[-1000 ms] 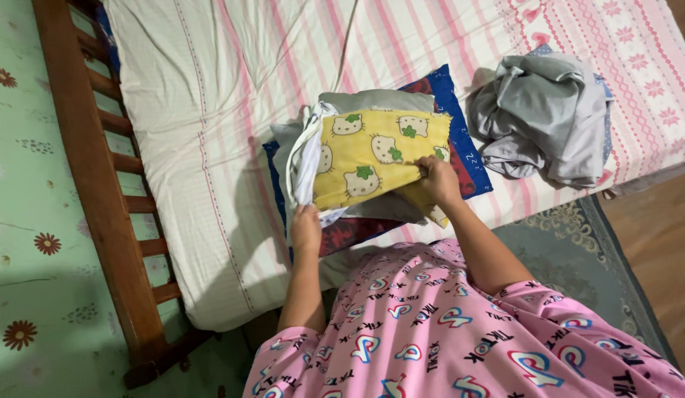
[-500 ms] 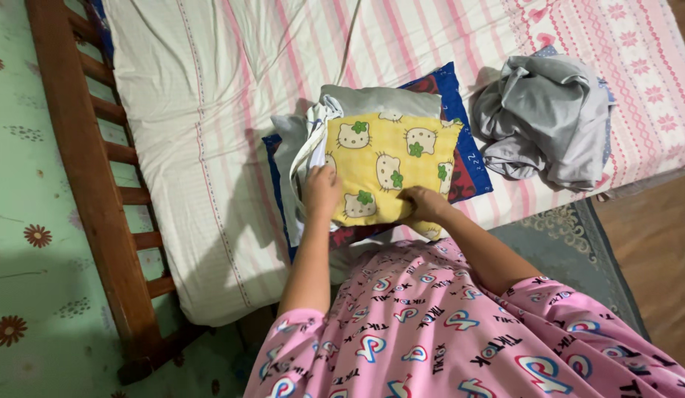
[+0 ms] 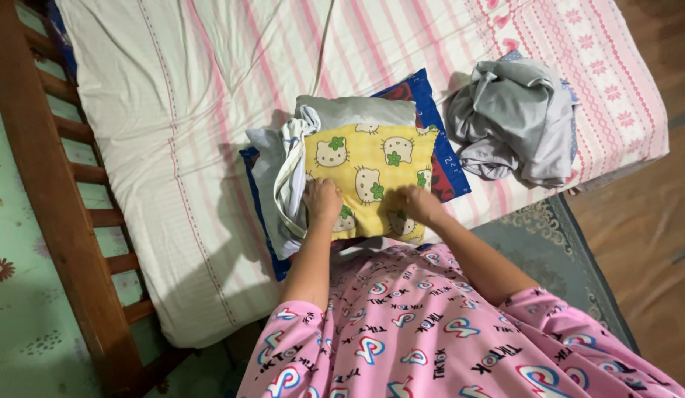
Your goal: The person stands beside a bed and fits pillowcases onto pillows one at a time, pulling a blue patterned case over one pillow and a red patterned case over another, then places a yellow pillow on the stack. Folded linens rest on the bed nearby.
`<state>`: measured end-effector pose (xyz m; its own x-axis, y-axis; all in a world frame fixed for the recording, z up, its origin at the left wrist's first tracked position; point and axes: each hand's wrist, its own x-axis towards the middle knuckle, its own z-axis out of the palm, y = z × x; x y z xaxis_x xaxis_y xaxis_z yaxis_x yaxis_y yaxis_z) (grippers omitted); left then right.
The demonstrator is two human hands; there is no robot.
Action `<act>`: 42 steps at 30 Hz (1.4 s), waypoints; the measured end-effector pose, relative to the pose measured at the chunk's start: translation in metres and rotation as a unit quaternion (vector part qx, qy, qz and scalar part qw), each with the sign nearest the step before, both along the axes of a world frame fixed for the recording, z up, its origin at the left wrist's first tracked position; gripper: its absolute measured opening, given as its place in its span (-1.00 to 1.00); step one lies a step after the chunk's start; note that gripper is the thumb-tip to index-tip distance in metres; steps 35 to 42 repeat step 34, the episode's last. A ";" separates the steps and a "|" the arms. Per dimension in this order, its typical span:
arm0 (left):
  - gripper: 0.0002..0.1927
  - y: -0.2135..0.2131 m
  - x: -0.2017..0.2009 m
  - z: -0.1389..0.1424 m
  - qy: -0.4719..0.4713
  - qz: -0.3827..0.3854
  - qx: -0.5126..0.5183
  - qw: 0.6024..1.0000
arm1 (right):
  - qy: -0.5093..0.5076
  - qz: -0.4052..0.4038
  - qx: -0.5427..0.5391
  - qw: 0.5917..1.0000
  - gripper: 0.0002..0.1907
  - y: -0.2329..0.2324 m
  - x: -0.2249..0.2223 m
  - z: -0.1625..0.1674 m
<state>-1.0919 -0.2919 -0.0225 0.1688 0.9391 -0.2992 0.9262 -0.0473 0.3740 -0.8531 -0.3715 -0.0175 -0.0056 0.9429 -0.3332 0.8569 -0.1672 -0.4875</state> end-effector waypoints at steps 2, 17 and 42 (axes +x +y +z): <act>-0.72 -0.010 0.000 0.006 -0.008 -0.005 0.004 1.000 | 0.029 -0.009 0.024 0.999 -0.71 0.017 -0.001 0.013; -0.64 -0.090 -0.018 -0.013 -0.026 -0.100 0.074 0.992 | -0.100 0.095 -0.039 0.990 0.39 0.146 -0.061 0.046; -0.62 0.017 -0.001 0.067 -0.028 -0.057 0.149 0.987 | 0.023 0.168 0.161 0.972 -0.62 0.045 -0.019 0.015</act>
